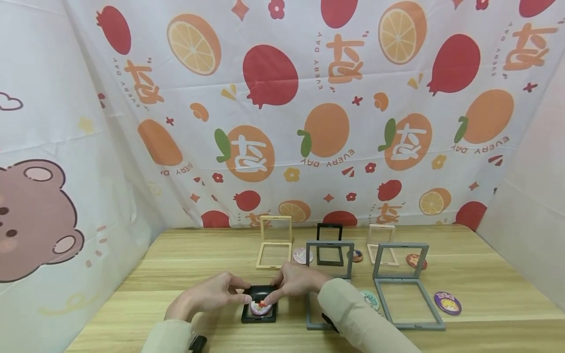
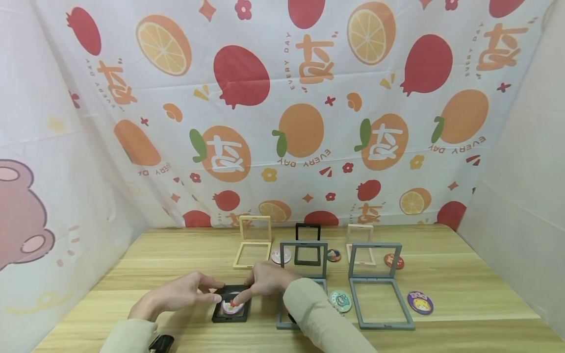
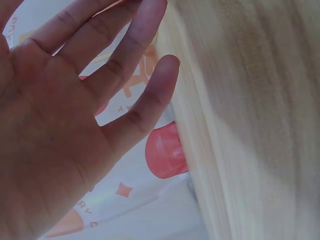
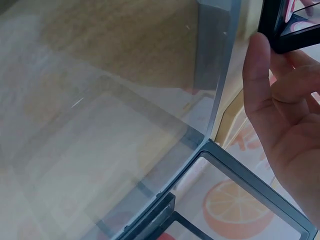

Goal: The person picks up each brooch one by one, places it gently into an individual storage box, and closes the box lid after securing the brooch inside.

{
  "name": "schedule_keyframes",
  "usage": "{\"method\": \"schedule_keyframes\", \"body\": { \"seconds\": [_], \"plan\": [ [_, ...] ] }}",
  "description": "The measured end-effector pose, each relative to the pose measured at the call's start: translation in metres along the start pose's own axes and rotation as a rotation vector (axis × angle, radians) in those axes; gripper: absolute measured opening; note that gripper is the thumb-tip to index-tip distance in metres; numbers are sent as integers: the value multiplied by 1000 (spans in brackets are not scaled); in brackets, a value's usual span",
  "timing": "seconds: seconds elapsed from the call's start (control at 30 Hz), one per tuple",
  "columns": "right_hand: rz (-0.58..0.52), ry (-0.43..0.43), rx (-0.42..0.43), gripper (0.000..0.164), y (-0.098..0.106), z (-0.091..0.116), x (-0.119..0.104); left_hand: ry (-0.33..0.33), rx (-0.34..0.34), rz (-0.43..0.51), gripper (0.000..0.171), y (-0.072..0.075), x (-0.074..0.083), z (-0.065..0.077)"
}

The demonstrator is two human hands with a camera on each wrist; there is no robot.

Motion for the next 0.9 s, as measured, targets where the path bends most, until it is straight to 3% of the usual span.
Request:
{"method": "schedule_keyframes", "body": {
  "seconds": [0.2,0.33,0.67,0.9],
  "plan": [
    [113,-15,12,52,-3,0,-4,-25,-16,-22,41,-1,8,1],
    [224,-17,21,52,-4,0,-8,-23,-7,-30,41,-2,8,1],
    [378,-14,58,56,-4,-3,-13,1,45,-23,47,-5,-1,3],
    [446,15,95,58,-5,-3,-17,-46,77,-65,51,-6,-1,6]
  ]
}}
Point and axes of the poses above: each hand's wrist, its own z-axis away from the middle knuckle, its own y-axis out of the back of the hand, x = y × z, the point moved 10 cm from there along -z, towards the middle knuckle, and after that the axes turned 5 degrees about -x, right-handed, at the moved point
